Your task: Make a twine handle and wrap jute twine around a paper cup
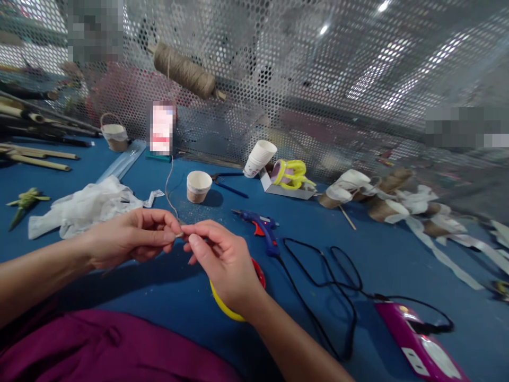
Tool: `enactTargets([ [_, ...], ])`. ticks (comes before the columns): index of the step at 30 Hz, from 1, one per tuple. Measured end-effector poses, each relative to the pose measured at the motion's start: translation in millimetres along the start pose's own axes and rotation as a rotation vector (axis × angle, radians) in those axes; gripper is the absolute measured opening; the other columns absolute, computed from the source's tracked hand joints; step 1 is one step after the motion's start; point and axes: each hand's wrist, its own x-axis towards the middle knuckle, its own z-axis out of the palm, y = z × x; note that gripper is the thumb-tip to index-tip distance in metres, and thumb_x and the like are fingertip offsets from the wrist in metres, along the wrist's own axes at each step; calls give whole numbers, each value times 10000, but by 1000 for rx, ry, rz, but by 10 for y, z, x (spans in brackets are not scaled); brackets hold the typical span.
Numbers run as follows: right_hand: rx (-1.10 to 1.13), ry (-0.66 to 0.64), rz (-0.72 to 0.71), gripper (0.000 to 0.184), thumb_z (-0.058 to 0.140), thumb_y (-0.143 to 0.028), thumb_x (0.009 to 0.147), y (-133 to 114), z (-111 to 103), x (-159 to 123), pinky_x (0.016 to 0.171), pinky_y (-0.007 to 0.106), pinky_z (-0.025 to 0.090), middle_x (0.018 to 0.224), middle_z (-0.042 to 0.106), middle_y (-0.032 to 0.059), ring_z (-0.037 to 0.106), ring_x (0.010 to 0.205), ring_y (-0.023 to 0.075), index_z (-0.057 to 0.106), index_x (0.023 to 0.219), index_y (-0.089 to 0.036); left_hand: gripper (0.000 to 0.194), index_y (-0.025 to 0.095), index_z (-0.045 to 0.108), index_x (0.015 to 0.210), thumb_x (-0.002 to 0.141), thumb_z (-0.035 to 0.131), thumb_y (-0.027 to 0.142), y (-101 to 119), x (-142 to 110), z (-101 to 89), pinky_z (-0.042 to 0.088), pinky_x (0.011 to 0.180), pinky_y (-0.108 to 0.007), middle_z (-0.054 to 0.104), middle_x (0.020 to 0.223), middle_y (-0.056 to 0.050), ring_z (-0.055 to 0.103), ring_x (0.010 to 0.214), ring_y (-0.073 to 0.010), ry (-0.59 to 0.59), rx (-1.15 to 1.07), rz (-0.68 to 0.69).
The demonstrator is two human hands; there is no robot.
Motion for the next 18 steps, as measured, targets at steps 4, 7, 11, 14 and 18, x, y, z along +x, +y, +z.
enactTargets([
  [4,6,-6,-16,155,507,-171,800,13,-1,10,509,203,519,804,604,32,571,565,71,656,844,-174,121,125,545,771,727,627,202,5,8,4,155,378,-163,535,583,34,325,376,-4,6,19,-9],
  [7,16,-12,-18,144,509,-168,798,14,-6,12,508,199,515,802,601,26,569,564,69,650,824,-180,122,123,542,782,722,626,189,8,14,1,157,376,-161,542,586,33,324,377,-4,2,25,-16],
  [11,50,-27,-4,133,508,-179,802,29,-10,20,518,205,513,794,594,22,578,590,76,640,819,-177,130,125,521,773,729,623,192,7,7,4,154,369,-156,539,573,37,315,370,-3,-7,28,-23],
  [14,83,-48,26,131,504,-197,809,51,-12,24,517,216,504,744,587,11,577,584,83,632,814,-171,156,138,489,755,736,628,208,0,0,1,161,363,-152,546,574,38,319,365,-3,-6,33,-13],
  [18,124,-59,58,119,511,-215,815,83,-17,19,518,226,490,714,584,1,569,567,84,620,802,-168,148,132,500,755,758,613,227,-11,9,-9,202,363,-156,547,587,34,325,368,-4,-34,41,-5],
])
